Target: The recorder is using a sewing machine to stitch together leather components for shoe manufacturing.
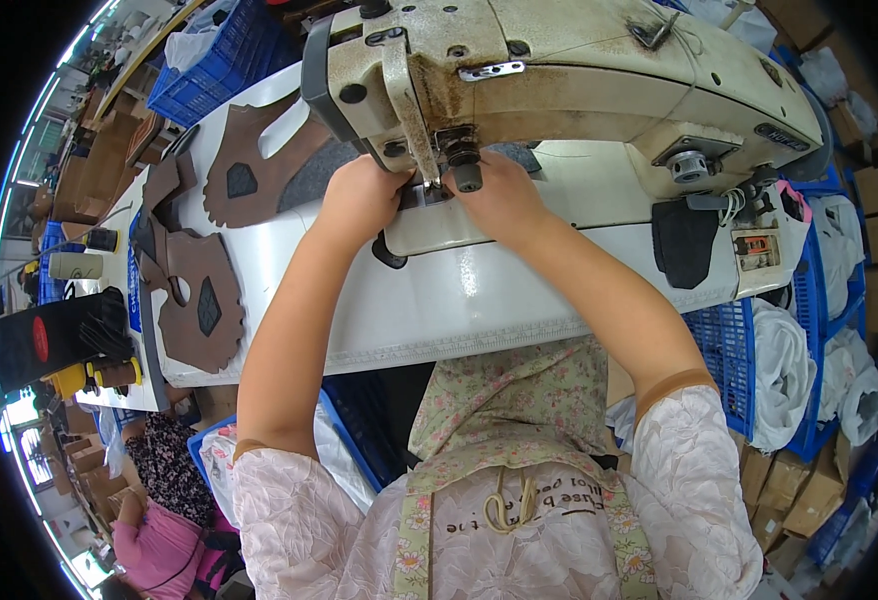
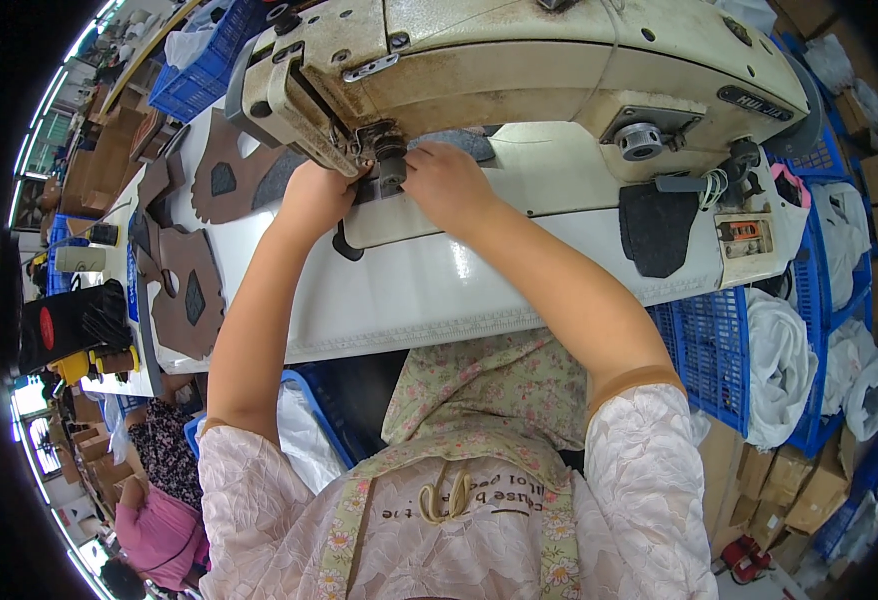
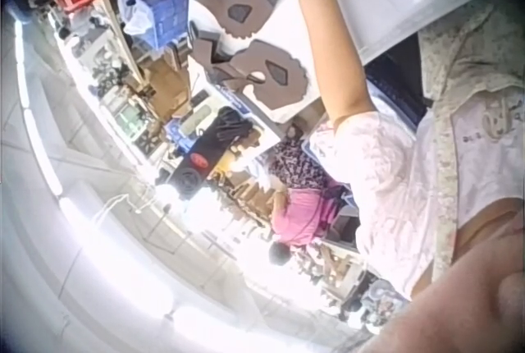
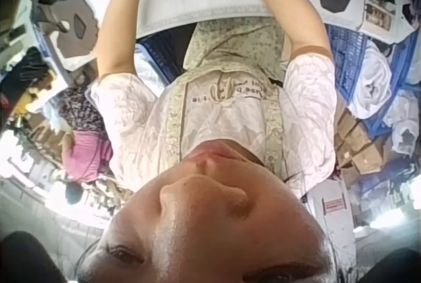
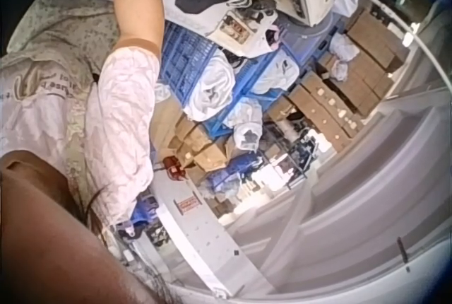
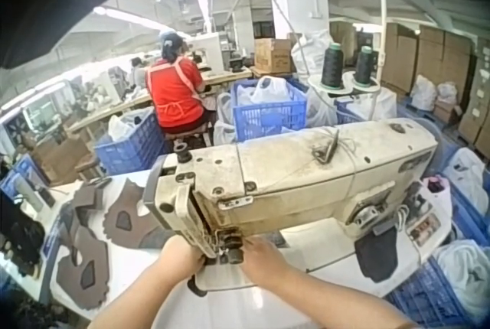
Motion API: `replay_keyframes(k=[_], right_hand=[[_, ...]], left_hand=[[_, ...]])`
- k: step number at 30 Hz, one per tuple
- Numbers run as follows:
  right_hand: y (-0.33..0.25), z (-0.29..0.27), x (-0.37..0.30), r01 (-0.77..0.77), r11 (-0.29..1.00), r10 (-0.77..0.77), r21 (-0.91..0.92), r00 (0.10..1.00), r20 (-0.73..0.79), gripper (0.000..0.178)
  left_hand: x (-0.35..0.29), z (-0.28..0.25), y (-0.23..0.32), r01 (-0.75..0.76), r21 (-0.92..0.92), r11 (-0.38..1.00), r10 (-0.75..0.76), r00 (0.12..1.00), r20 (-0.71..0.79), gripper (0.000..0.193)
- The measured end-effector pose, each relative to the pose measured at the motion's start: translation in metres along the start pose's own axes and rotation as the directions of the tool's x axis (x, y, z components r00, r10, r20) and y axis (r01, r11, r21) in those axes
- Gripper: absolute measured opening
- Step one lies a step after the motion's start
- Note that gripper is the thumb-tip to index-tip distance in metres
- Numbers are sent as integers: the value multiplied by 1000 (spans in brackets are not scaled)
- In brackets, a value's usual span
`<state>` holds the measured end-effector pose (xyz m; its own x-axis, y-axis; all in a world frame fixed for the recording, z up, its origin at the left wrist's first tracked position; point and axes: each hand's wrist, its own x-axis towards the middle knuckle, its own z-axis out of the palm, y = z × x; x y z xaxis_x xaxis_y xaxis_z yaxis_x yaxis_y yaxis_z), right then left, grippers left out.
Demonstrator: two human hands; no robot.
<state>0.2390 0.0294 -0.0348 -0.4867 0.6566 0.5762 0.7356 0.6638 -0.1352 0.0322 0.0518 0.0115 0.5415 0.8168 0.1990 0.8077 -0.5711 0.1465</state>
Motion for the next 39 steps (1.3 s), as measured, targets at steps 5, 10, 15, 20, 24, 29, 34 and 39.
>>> replay_keyframes(k=[5, 10, 15, 20, 24, 29, 34, 39], right_hand=[[2, -5, -1, 3, 1000, -2, 18, 1000, -17, 9], [-5, -33, -12, -12, 996, 9, 90, 1000, 29, 7], [-3, -170, -37, 177, 983, -183, -45, 940, -288, 17], [152, -304, -94, -558, 769, 182, -312, 658, -731, 33], [269, -335, -134, -842, 533, 630, -84, 461, -625, 55], [263, -315, -129, -860, 501, 717, -100, 477, -508, 57], [237, -264, -176, -753, 626, 679, 203, 398, -617, 51], [228, -253, -193, -731, 609, 728, 309, 361, -583, 50]], left_hand=[[2, -3, 5, 7, 14, 1000, -7, 1000, 4, 27], [0, 4, 5, -11, -36, 999, 9, 999, -36, 29], [-10, 21, -4, 83, -68, 994, -89, 992, -86, 33], [-8, 22, 6, 79, -109, 991, -98, 978, -184, 36], [-4, 29, 7, 73, -118, 990, -96, 975, -199, 36], [-10, 26, 6, 87, -118, 989, -111, 971, -214, 35], [-13, 25, 4, 106, -114, 988, -128, 970, -206, 36], [-9, 25, 7, 83, -137, 987, -112, 969, -218, 36]])
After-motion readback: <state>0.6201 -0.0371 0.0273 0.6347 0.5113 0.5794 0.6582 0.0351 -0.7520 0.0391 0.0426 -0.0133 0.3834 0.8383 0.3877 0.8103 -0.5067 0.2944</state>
